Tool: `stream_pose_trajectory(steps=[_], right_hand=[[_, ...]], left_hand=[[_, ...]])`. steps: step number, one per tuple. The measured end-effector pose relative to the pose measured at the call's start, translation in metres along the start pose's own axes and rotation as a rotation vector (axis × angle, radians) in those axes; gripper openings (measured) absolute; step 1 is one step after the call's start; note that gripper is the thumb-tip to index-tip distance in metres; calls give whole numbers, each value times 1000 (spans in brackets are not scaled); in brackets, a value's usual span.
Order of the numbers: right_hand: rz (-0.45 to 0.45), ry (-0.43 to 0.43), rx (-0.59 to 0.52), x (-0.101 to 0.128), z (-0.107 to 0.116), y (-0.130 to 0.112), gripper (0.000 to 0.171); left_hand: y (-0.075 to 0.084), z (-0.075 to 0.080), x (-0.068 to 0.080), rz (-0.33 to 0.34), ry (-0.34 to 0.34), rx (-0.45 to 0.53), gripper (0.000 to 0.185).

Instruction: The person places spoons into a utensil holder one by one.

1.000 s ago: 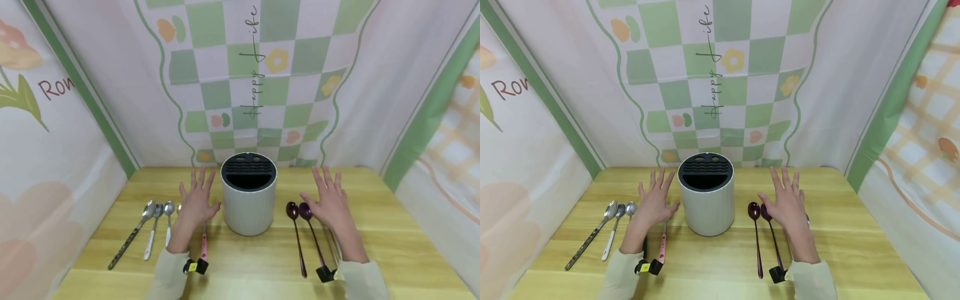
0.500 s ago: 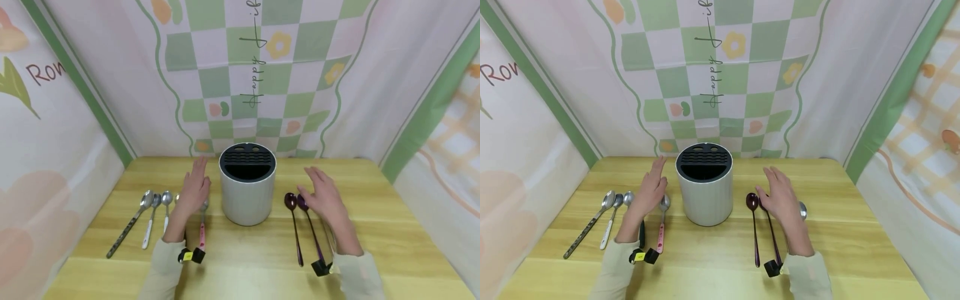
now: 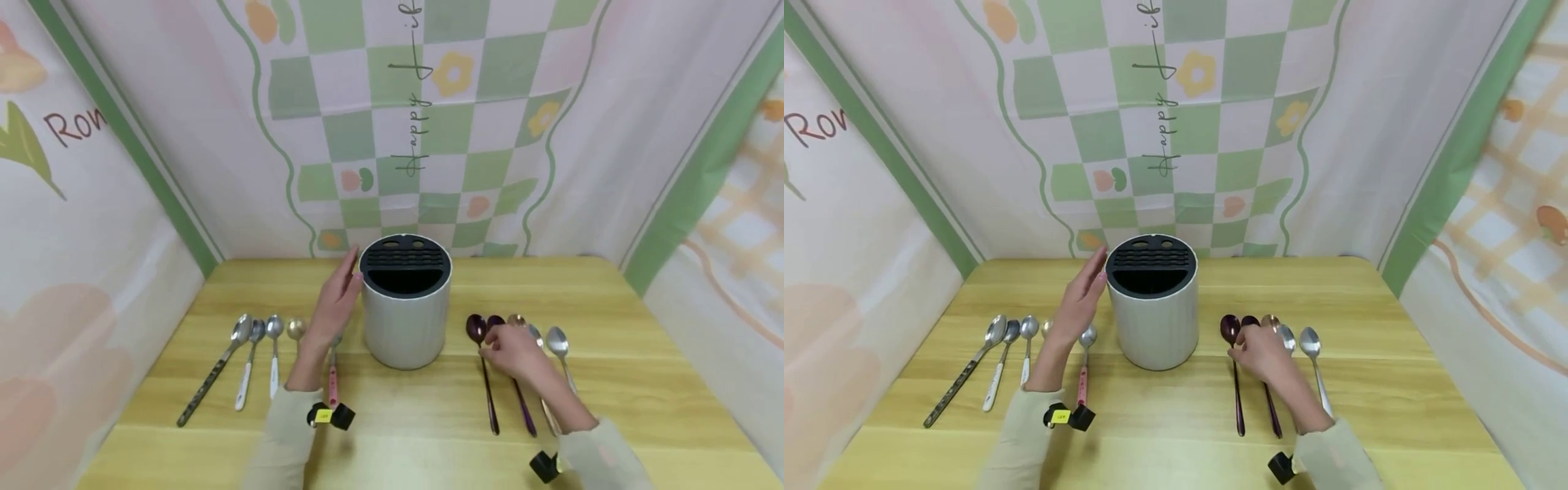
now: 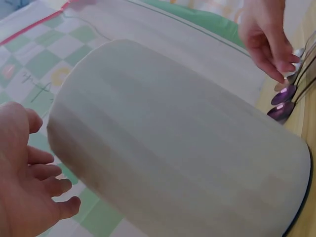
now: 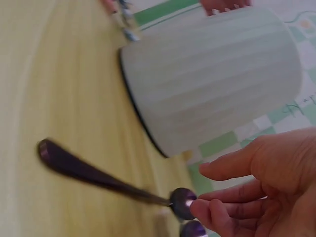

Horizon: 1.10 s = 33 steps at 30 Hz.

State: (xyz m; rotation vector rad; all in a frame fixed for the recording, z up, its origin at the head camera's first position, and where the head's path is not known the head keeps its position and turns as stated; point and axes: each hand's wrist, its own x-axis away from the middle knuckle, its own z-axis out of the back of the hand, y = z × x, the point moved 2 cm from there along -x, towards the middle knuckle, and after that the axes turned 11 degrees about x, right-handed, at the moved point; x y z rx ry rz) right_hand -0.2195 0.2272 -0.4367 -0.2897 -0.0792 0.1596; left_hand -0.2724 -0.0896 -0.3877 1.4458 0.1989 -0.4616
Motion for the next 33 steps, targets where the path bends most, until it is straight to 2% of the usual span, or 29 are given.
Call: stream_pose_trajectory(steps=[4, 11, 20, 27, 33], right_hand=[[-35, -42, 6, 4, -13, 0, 18], [-93, -53, -7, 10, -31, -1, 19], [-98, 13, -7, 8, -34, -2, 40], [-97, 50, -14, 7, -36, -2, 43], [-129, 14, -62, 9, -39, -1, 44]], left_hand=[[1, -7, -4, -17, 8, -51, 54], [2, -16, -9, -120, -15, -252, 52], [5, -18, -12, -214, -11, -334, 49], [6, -18, -13, -208, -13, -360, 50], [5, -18, -12, -190, -17, -367, 50]])
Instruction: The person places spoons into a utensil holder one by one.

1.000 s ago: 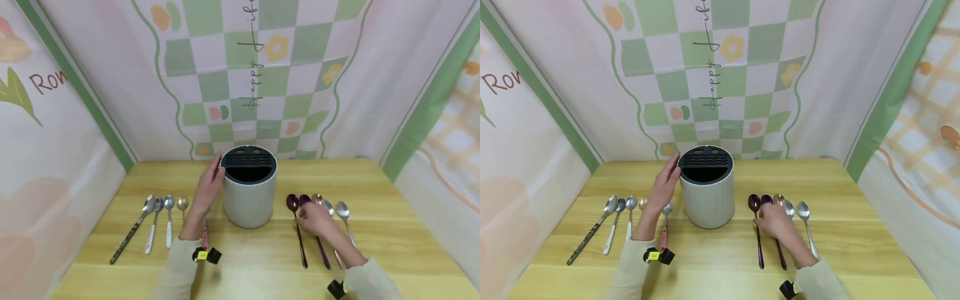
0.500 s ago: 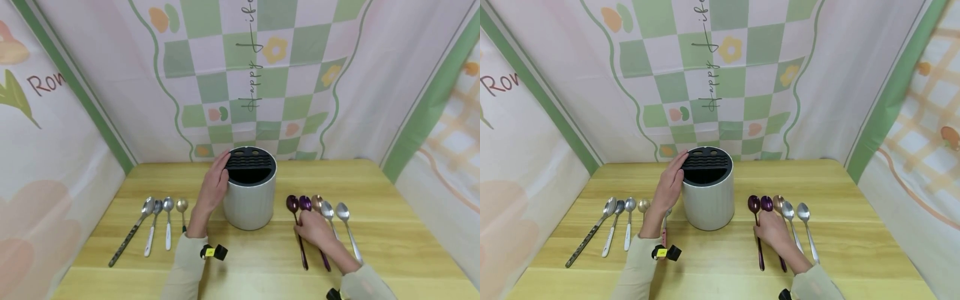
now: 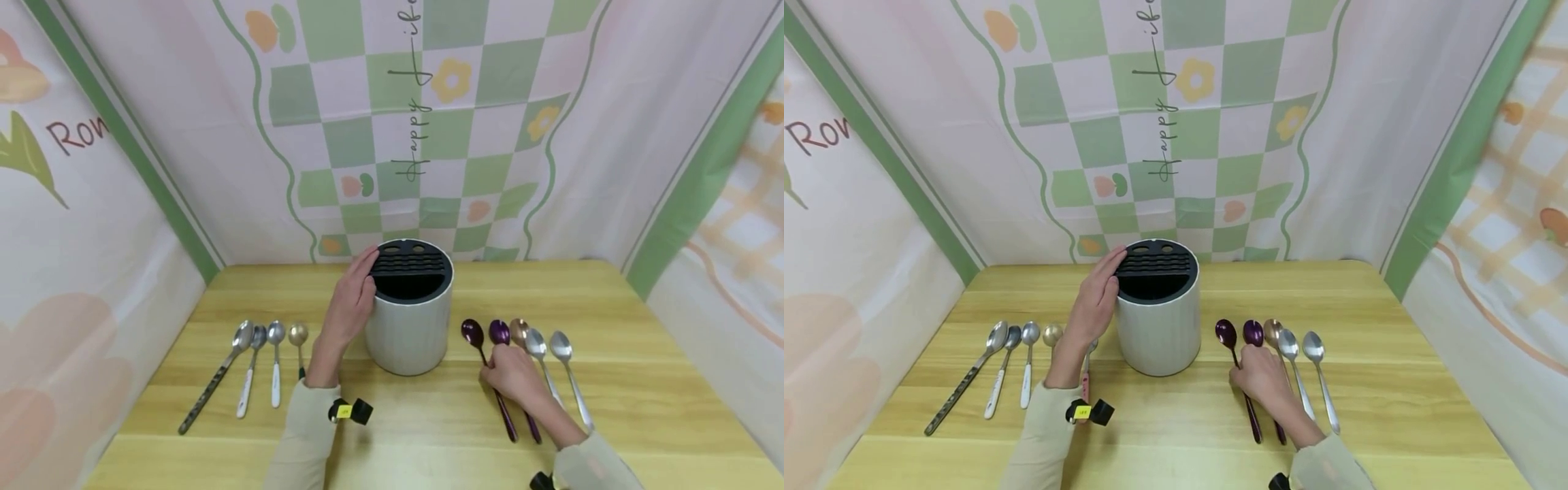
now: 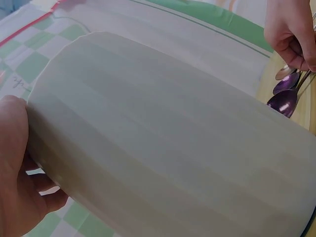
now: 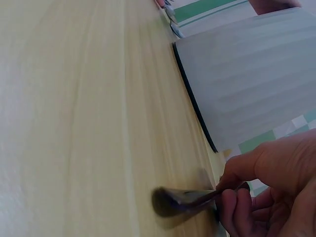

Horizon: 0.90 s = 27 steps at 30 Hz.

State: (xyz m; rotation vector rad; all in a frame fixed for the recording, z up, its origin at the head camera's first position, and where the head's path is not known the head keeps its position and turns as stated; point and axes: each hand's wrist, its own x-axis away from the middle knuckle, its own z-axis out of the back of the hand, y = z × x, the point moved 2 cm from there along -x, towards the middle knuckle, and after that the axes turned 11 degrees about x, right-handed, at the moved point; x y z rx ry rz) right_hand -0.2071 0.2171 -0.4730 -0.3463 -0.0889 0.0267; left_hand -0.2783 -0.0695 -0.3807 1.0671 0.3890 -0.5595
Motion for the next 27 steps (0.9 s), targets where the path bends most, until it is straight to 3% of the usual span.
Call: stream_pose_trajectory(steps=[6, 13, 21, 27], right_hand=[[14, 1, -19, 2, 2, 0, 38], [46, 67, -76, 4, 13, -4, 5], [92, 206, -53, 5, 34, -7, 8], [62, 208, -83, 6, 48, -9, 12]], left_hand=[[0, 0, 1, -10, 8, 6, 50], [1, 1, 0, -15, 11, 18, 50], [-1, 0, 0, -7, 1, 8, 50], [1, 0, 0, -1, -10, 2, 50]])
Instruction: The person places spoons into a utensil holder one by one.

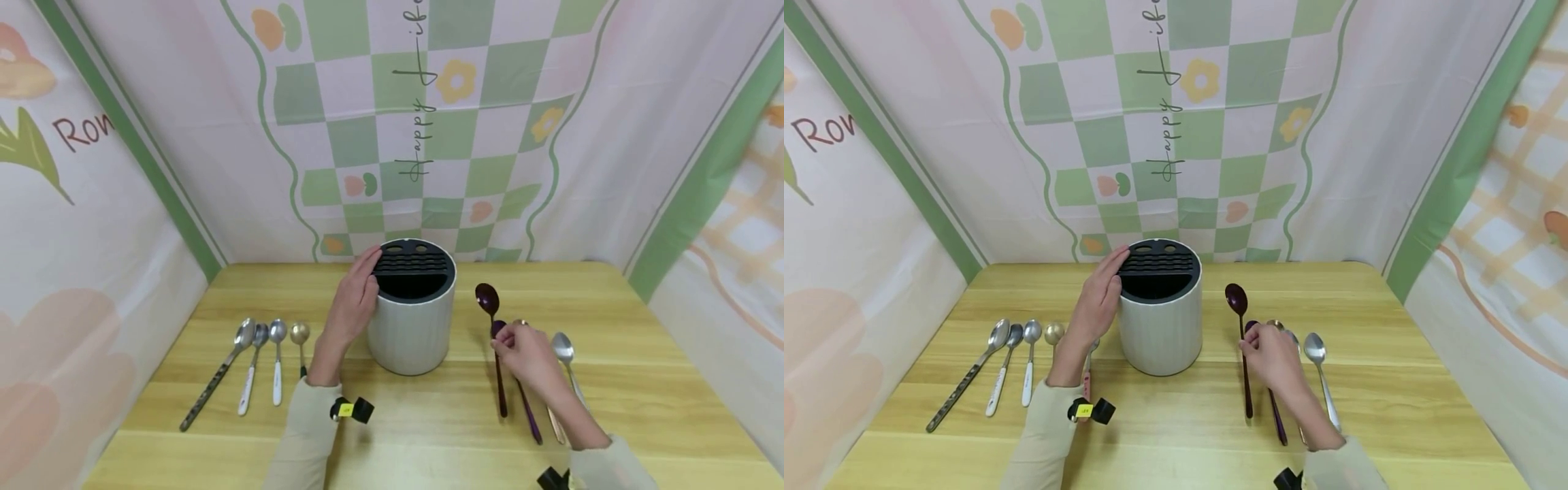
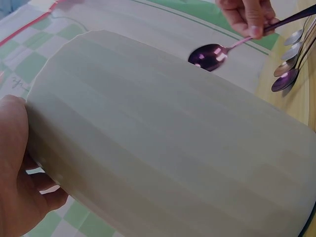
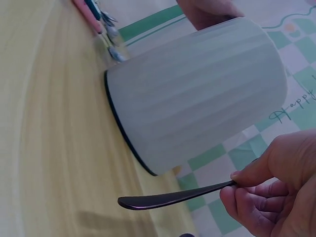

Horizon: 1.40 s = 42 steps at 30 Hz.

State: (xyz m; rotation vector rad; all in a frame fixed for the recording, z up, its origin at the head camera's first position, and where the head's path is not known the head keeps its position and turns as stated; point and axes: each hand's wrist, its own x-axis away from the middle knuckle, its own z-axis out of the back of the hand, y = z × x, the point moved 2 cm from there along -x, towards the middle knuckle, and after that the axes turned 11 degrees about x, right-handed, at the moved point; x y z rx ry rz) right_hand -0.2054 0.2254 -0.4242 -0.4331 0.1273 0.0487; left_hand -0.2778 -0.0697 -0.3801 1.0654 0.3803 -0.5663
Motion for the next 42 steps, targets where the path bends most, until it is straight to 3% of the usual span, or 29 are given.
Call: stream_pose_trajectory(steps=[8, 42], right_hand=[[-28, 3, -53, 1, 16, -6, 14], [80, 283, -124, -14, 67, -59, 9]], left_hand=[[-1, -1, -1, -10, -4, -11, 50], [2, -1, 2, -20, 2, -26, 50]])
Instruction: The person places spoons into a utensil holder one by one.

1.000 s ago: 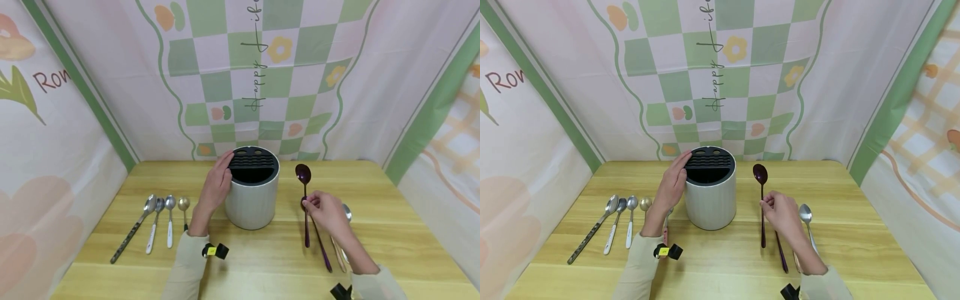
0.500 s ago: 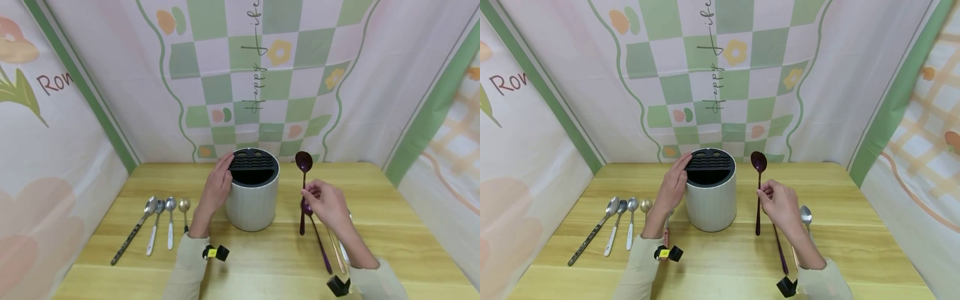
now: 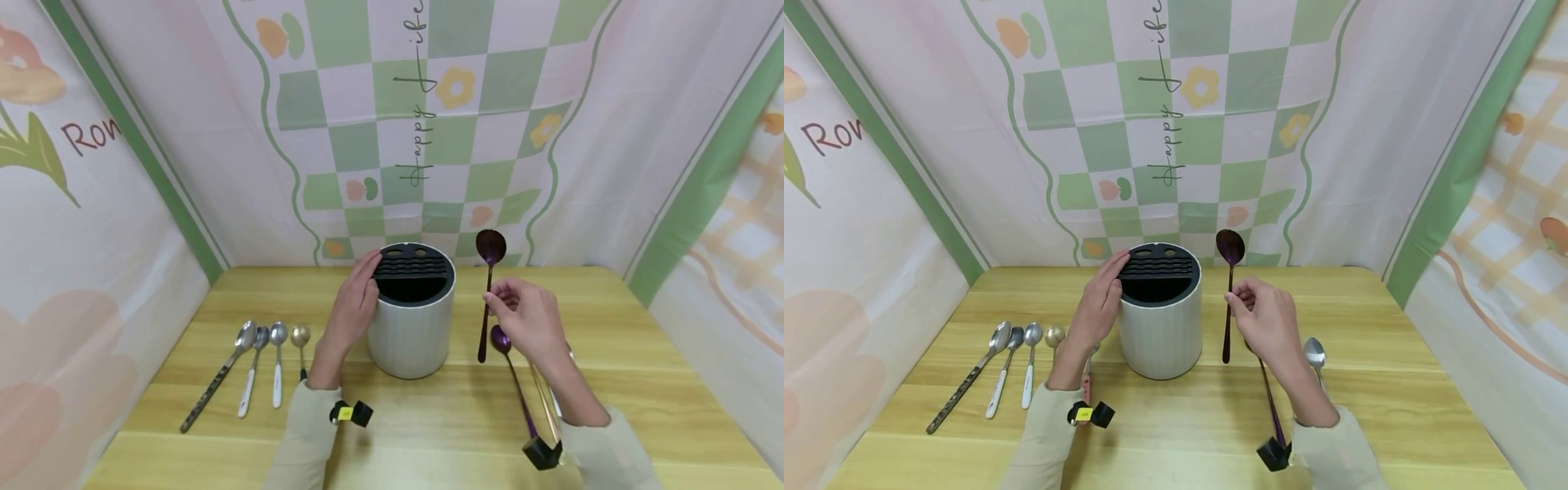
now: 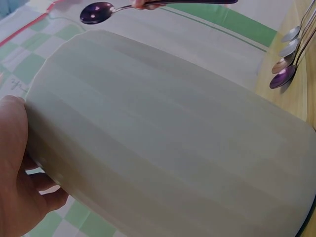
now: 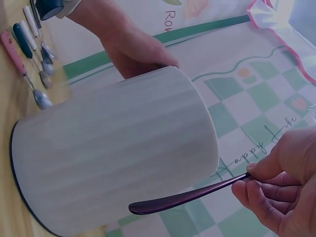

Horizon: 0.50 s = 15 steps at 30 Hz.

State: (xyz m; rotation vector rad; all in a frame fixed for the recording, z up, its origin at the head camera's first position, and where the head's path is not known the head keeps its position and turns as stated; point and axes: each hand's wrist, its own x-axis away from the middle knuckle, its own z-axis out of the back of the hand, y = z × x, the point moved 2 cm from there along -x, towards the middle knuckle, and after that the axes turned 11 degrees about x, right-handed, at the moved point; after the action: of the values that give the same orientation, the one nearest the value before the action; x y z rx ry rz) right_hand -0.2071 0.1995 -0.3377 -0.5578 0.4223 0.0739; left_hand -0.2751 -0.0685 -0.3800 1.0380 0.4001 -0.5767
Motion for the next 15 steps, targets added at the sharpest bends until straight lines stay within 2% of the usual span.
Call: stream_pose_trajectory(steps=[8, 15], right_hand=[[33, 46, -54, -5, 4, -11, 10], [71, 98, -52, -11, 9, -22, 12]], left_hand=[[0, 0, 0, 1, -1, 0, 50], [0, 0, 0, 9, -5, 0, 50]])
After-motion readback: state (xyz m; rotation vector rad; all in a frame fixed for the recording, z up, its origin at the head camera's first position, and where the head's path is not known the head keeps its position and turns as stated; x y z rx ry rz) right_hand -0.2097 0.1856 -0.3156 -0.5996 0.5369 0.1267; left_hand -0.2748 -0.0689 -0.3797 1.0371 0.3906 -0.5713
